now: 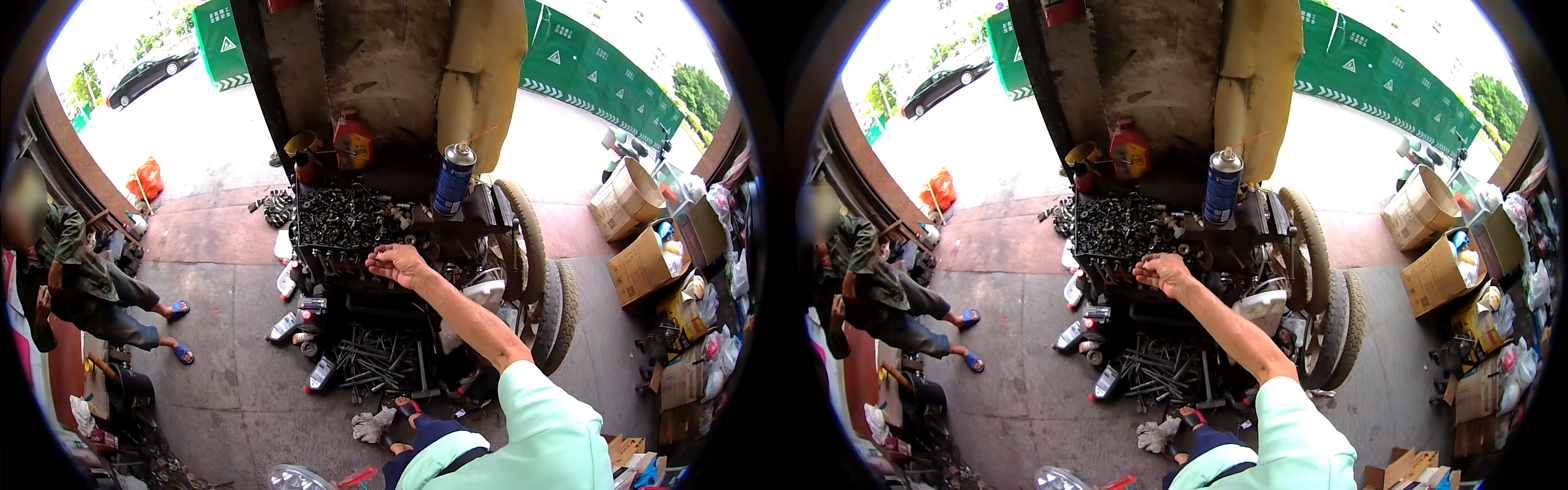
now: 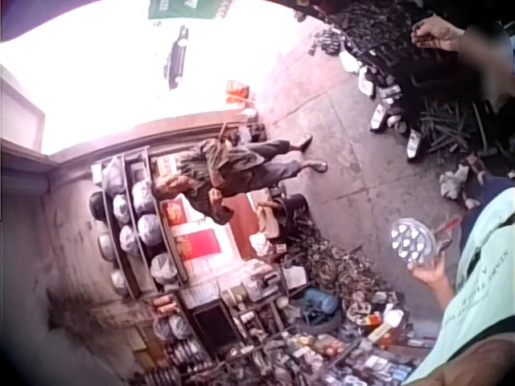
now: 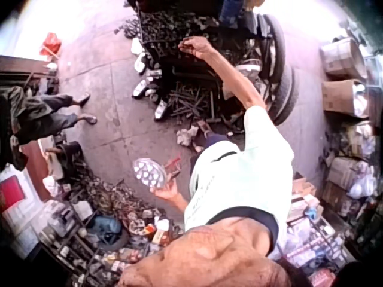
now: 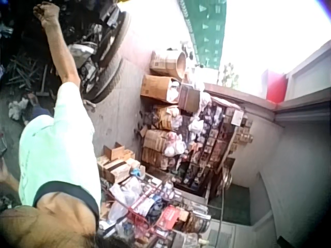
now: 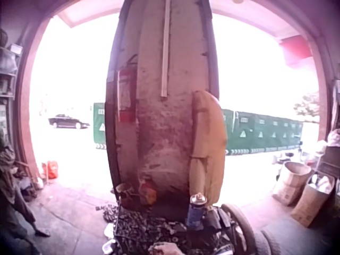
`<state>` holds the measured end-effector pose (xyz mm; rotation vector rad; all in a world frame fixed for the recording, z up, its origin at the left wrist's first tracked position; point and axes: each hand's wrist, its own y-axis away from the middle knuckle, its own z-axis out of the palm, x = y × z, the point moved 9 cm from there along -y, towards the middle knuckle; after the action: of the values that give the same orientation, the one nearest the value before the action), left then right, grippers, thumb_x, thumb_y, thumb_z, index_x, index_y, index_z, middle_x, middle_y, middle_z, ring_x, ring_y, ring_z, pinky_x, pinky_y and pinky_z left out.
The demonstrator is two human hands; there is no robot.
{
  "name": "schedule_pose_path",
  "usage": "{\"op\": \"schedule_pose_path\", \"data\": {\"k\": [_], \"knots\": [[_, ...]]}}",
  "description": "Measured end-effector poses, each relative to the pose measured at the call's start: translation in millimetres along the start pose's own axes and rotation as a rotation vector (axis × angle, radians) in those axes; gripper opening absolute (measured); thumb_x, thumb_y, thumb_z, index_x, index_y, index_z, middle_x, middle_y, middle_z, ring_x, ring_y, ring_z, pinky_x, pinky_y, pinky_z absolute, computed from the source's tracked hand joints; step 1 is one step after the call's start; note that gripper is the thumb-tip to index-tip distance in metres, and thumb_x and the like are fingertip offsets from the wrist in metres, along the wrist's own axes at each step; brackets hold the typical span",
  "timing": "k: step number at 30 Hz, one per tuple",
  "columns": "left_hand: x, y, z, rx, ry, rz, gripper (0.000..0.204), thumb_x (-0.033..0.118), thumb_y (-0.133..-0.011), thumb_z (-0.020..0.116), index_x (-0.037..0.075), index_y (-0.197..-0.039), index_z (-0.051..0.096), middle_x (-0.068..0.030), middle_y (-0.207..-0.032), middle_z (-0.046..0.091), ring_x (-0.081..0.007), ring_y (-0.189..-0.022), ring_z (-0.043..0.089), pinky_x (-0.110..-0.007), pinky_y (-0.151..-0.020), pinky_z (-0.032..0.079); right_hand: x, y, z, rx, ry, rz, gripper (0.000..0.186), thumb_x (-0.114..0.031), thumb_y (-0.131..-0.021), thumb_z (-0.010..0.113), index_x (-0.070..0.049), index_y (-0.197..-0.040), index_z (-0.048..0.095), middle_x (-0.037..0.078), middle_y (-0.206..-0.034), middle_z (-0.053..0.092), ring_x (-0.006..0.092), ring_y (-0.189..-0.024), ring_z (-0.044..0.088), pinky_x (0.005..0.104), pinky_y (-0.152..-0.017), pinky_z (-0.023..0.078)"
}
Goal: The person sits on the floor and uses a screwdriver to remove screws from the back of a circular LED light fixture. They open the fixture, inspect the internal components and wires, then reassemble it by replacing the cover and tightening the screws.
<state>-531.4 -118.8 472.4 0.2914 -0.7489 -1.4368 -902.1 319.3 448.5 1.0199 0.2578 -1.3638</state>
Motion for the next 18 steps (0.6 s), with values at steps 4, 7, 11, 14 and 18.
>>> {"op": "schedule_pose_path", "data": {"k": [4,7,11,14,18], "knots": [[3,2,-16,-0.069,0.022,0.011,0.076,0.036,-0.066,0.065,0.011,-0.134,0.039,-0.0106,-0.13,0.049,-0.0314,-0.116,0.047,-0.051,-0.075,0.049,-72,-58,12,0.177,0.369,-0.266,0.012,0.0,-0.082,0.056,0.0,-0.093,0.057,0.009,-0.085,0.063,0.0182,-0.079,0.063,0.0298,-0.07,0.053],[-1,1,-27,-0.049,0.029,0.026,0.073,0.038,-0.068,0.061,0.011,-0.132,0.041,-0.0101,-0.129,0.049,-0.0311,-0.115,0.048,-0.054,-0.079,0.048,-122,-90,6,0.37,0.797,-0.584,0.01,-0.004,-0.075,0.064,-0.001,-0.085,0.064,0.004,-0.078,0.065,0.0135,-0.072,0.061,0.0252,-0.064,0.048],[1,8,-48,0.149,-0.001,0.146,0.073,0.038,-0.067,0.062,0.01,-0.132,0.041,-0.0106,-0.128,0.05,-0.0313,-0.114,0.049,-0.053,-0.083,0.047,-140,-99,21,0.456,0.956,-0.702,0.016,-0.009,-0.069,0.07,-0.005,-0.084,0.068,0.004,-0.076,0.067,0.0121,-0.07,0.06,0.0269,-0.065,0.047],[-7,11,-42,0.098,0.044,0.131,0.074,0.037,-0.067,0.063,0.01,-0.132,0.041,-0.0116,-0.128,0.05,-0.0322,-0.114,0.049,-0.054,-0.085,0.046,-146,-101,24,0.405,0.932,-0.711,0.015,-0.007,-0.069,0.07,-0.003,-0.083,0.067,0.003,-0.074,0.065,0.0124,-0.067,0.06,0.0261,-0.064,0.047],[-17,9,-42,0.037,0.129,0.1,0.075,0.035,-0.066,0.064,0.01,-0.133,0.04,-0.0127,-0.128,0.05,-0.0331,-0.115,0.049,-0.055,-0.086,0.045,-117,-90,50,0.112,0.568,-0.446,0.012,-0.007,-0.078,0.064,-0.003,-0.089,0.061,0.005,-0.077,0.065,0.0117,-0.063,0.062,0.0254,-0.061,0.053]]}}
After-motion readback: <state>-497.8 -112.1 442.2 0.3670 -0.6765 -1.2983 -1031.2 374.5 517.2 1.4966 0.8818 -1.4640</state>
